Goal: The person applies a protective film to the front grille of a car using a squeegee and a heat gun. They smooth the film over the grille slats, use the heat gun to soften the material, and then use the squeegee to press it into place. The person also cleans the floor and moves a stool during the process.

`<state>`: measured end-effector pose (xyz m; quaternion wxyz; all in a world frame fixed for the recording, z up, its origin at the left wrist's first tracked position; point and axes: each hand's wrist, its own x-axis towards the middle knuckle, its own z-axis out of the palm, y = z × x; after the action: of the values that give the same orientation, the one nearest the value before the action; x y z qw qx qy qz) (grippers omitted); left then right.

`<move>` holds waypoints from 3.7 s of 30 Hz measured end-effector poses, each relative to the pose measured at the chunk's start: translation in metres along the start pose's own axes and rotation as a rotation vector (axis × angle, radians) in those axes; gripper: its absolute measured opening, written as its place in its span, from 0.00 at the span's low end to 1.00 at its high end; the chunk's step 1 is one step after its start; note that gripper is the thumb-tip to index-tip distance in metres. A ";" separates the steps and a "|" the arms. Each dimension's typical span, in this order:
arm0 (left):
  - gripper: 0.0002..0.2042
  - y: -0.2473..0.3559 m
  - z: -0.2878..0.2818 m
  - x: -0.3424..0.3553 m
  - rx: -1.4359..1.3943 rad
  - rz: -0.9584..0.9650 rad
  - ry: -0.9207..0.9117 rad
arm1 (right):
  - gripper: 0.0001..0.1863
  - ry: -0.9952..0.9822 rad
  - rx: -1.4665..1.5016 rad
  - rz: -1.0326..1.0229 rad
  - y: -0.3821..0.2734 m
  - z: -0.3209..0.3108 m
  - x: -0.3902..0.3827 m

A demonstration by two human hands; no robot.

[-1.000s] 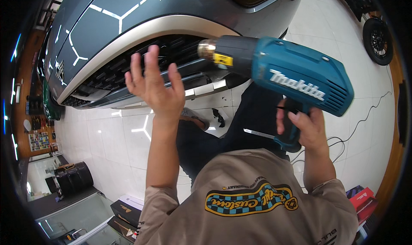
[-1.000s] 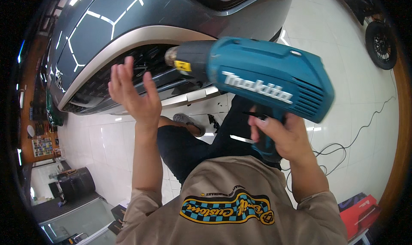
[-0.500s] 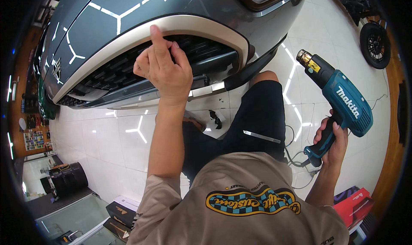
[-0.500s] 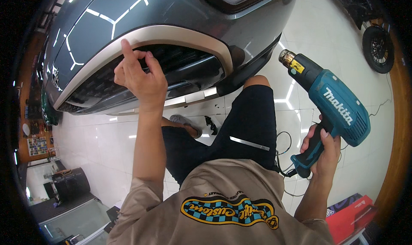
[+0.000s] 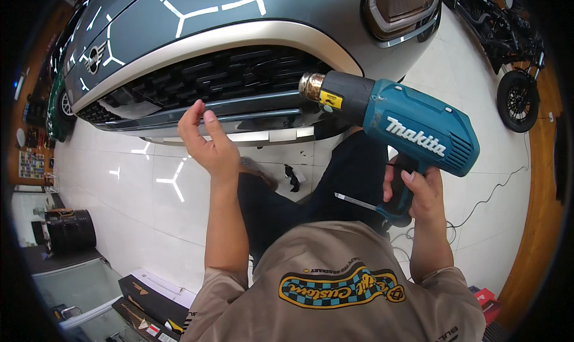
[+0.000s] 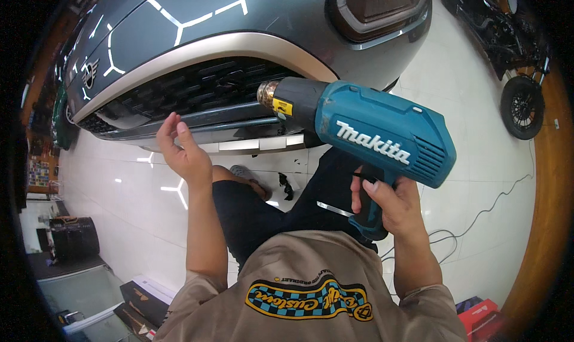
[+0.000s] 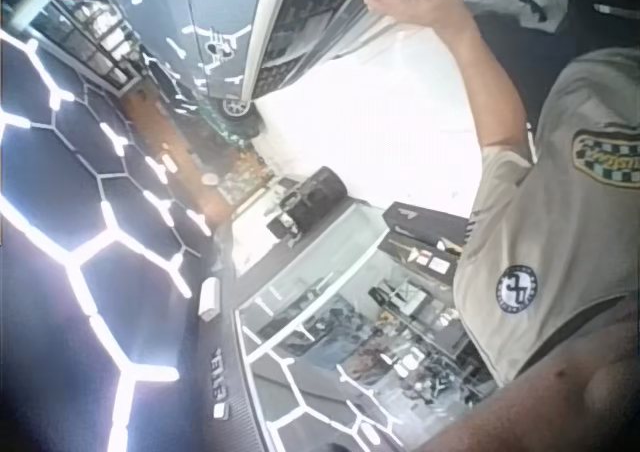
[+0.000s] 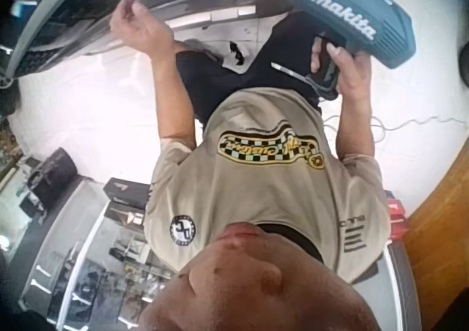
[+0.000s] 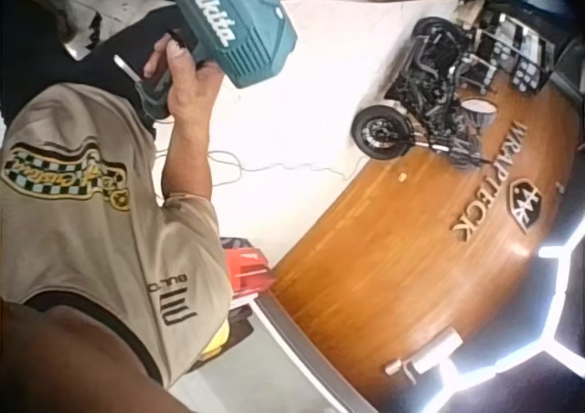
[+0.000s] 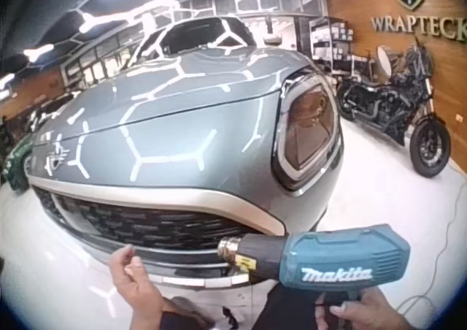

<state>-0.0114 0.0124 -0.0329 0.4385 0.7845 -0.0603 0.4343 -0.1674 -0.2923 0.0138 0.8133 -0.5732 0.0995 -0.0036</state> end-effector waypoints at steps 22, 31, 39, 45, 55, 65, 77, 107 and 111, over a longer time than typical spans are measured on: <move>0.29 0.024 0.032 0.020 0.617 0.660 -0.501 | 0.27 0.113 0.124 -0.011 0.010 -0.049 -0.023; 0.24 0.025 0.015 0.025 0.351 0.461 -0.573 | 0.28 0.130 0.183 -0.038 0.018 -0.060 -0.033; 0.34 0.022 0.048 0.000 0.261 0.270 -0.209 | 0.24 0.322 0.105 0.010 0.015 -0.103 -0.056; 0.44 0.020 0.078 -0.003 0.338 0.176 -0.127 | 0.17 0.684 0.062 0.069 0.044 -0.149 -0.065; 0.24 0.028 0.033 -0.003 -0.369 -0.173 0.050 | 0.14 0.845 -0.069 0.466 0.179 -0.242 -0.081; 0.10 -0.021 -0.056 -0.057 -0.323 -0.588 0.049 | 0.15 0.721 -0.052 0.769 0.254 -0.257 -0.103; 0.21 -0.020 0.003 -0.033 0.022 0.163 -0.061 | 0.07 0.443 -0.827 0.883 0.205 -0.266 -0.112; 0.20 0.018 0.048 -0.011 -0.032 -0.057 -0.286 | 0.17 0.529 -0.686 0.946 0.360 -0.305 -0.047; 0.20 0.016 0.046 -0.004 0.199 0.052 -0.320 | 0.22 0.189 -1.062 0.653 0.464 -0.366 -0.064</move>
<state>0.0074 -0.0326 -0.0363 0.3321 0.8812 -0.1065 0.3192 -0.3412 -0.4668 -0.5273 0.3645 -0.8362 0.3291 0.2442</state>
